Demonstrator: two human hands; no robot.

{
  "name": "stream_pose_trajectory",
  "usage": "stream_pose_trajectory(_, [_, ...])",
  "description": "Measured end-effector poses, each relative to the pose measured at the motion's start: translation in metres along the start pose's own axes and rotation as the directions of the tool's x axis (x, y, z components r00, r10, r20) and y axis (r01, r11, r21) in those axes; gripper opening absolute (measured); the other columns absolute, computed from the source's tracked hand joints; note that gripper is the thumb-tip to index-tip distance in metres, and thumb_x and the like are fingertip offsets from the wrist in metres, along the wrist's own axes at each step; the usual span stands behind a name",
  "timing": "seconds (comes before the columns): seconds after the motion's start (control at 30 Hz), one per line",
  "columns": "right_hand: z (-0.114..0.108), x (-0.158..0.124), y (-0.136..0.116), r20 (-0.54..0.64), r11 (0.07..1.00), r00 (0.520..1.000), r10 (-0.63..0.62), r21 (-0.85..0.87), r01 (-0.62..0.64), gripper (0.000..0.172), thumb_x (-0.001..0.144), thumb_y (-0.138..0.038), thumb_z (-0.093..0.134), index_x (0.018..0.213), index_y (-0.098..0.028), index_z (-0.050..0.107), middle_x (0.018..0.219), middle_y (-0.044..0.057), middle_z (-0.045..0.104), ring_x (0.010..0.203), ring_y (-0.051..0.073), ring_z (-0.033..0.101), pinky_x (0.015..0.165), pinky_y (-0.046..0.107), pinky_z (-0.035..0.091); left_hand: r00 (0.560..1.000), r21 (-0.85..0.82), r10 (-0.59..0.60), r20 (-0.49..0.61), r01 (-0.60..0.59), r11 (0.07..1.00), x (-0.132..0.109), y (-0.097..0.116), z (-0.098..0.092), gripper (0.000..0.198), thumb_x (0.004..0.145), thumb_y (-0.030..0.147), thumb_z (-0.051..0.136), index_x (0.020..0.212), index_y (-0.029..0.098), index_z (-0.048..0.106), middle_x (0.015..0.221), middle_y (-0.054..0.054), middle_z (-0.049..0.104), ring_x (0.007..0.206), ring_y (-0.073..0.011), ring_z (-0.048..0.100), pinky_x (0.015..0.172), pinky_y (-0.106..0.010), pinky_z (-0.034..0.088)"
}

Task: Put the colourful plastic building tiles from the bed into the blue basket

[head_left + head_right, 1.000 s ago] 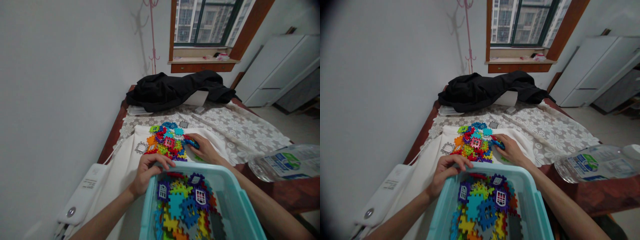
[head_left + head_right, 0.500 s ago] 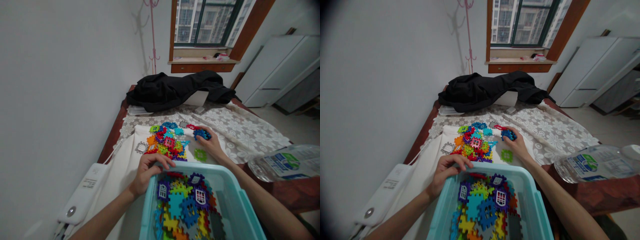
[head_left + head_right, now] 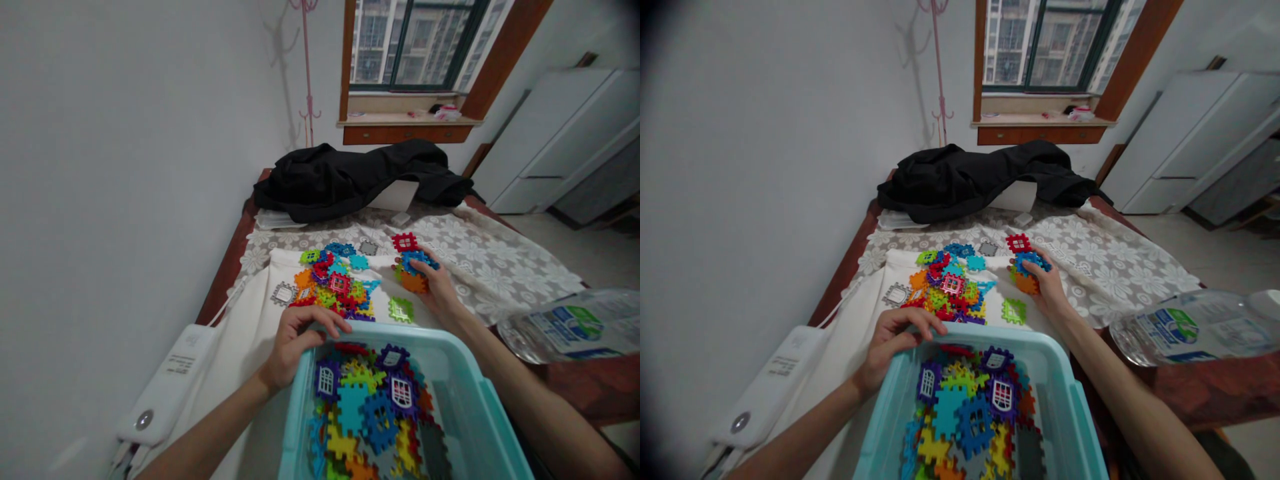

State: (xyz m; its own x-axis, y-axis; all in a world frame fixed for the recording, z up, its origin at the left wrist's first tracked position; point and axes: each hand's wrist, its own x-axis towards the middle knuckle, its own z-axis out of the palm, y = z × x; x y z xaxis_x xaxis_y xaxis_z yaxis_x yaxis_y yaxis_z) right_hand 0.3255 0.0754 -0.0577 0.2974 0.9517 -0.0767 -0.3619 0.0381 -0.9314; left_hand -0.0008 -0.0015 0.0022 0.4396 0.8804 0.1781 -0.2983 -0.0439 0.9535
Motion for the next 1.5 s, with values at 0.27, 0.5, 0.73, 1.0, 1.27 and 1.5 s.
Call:
stream_pose_trajectory(0.27, [-0.002, -0.04, -0.049, 0.168, 0.993, 0.983, -0.074, 0.102, 0.057, 0.057, 0.067, -0.032, 0.092, 0.117, -0.036, 0.066, 0.098, -0.001, 0.078, 0.088, 0.026, 0.079, 0.084, 0.048, 0.067, 1.0, -0.03, 0.017, 0.014, -0.017, 0.999, 0.001, -0.003, 0.001, 0.024, 0.072, 0.007, 0.062, 0.081, 0.017, 0.081, 0.095, -0.007, 0.083, 0.092, -0.0208, 0.073, 0.086, -0.029, 0.052])
stream_pose_trajectory(0.5, [-0.011, -0.099, -0.089, 0.81, 0.965, 0.576, -0.108, -0.054, 0.255, 0.032, 0.086, -0.038, 0.081, 0.116, -0.045, 0.071, 0.112, 0.006, 0.076, 0.103, 0.032, 0.075, 0.09, 0.051, 0.065, 1.0, -0.061, 0.003, 0.007, -0.003, 0.998, 0.001, -0.001, 0.003, 0.026, 0.07, 0.007, 0.062, 0.082, 0.017, 0.082, 0.095, -0.007, 0.084, 0.092, -0.0211, 0.073, 0.085, -0.03, 0.053])
stream_pose_trajectory(0.73, [0.05, -0.124, -0.118, 0.957, 0.81, 0.081, 0.279, -0.28, 0.515, 0.044, 0.1, -0.032, 0.064, 0.144, -0.029, 0.063, 0.135, 0.011, 0.072, 0.128, 0.024, 0.067, 0.113, 0.038, 0.051, 1.0, -0.036, -0.002, -0.003, 0.002, 0.999, 0.0, 0.0, 0.001, 0.024, 0.071, 0.008, 0.063, 0.082, 0.017, 0.082, 0.096, -0.007, 0.084, 0.092, -0.0213, 0.073, 0.086, -0.03, 0.053])
stream_pose_trajectory(1.0, [0.01, -0.072, -0.101, 0.892, 0.847, 0.447, 0.067, -0.287, 0.448, 0.053, 0.092, -0.073, 0.062, 0.12, -0.03, 0.075, 0.103, 0.009, 0.078, 0.095, 0.027, 0.073, 0.082, 0.037, 0.061, 1.0, -0.031, -0.003, -0.009, 0.003, 1.0, 0.0, 0.001, 0.003, 0.022, 0.069, 0.008, 0.063, 0.078, 0.017, 0.081, 0.095, -0.008, 0.084, 0.092, -0.0231, 0.073, 0.087, -0.031, 0.052])
stream_pose_trajectory(1.27, [-0.016, -0.025, -0.035, 0.704, 0.358, 0.633, 0.322, -0.709, 0.608, 0.039, 0.081, -0.043, 0.082, 0.116, -0.027, 0.073, 0.111, 0.007, 0.073, 0.096, 0.027, 0.068, 0.084, 0.038, 0.056, 1.0, -0.025, -0.005, -0.021, 0.004, 1.0, 0.0, -0.001, 0.002, 0.022, 0.069, 0.009, 0.062, 0.078, 0.017, 0.08, 0.093, -0.009, 0.083, 0.093, -0.0244, 0.072, 0.085, -0.032, 0.052])
stream_pose_trajectory(1.5, [-0.018, -0.022, -0.019, 0.739, 0.313, 0.63, 0.238, -0.673, 0.671, 0.034, 0.078, -0.026, 0.078, 0.112, -0.028, 0.071, 0.119, 0.008, 0.068, 0.109, 0.03, 0.063, 0.095, 0.043, 0.053, 1.0, -0.01, -0.003, -0.021, 0.002, 1.0, 0.0, -0.002, 0.002, 0.02, 0.07, 0.01, 0.063, 0.078, 0.016, 0.08, 0.093, -0.01, 0.083, 0.091, -0.0242, 0.072, 0.085, -0.033, 0.052])
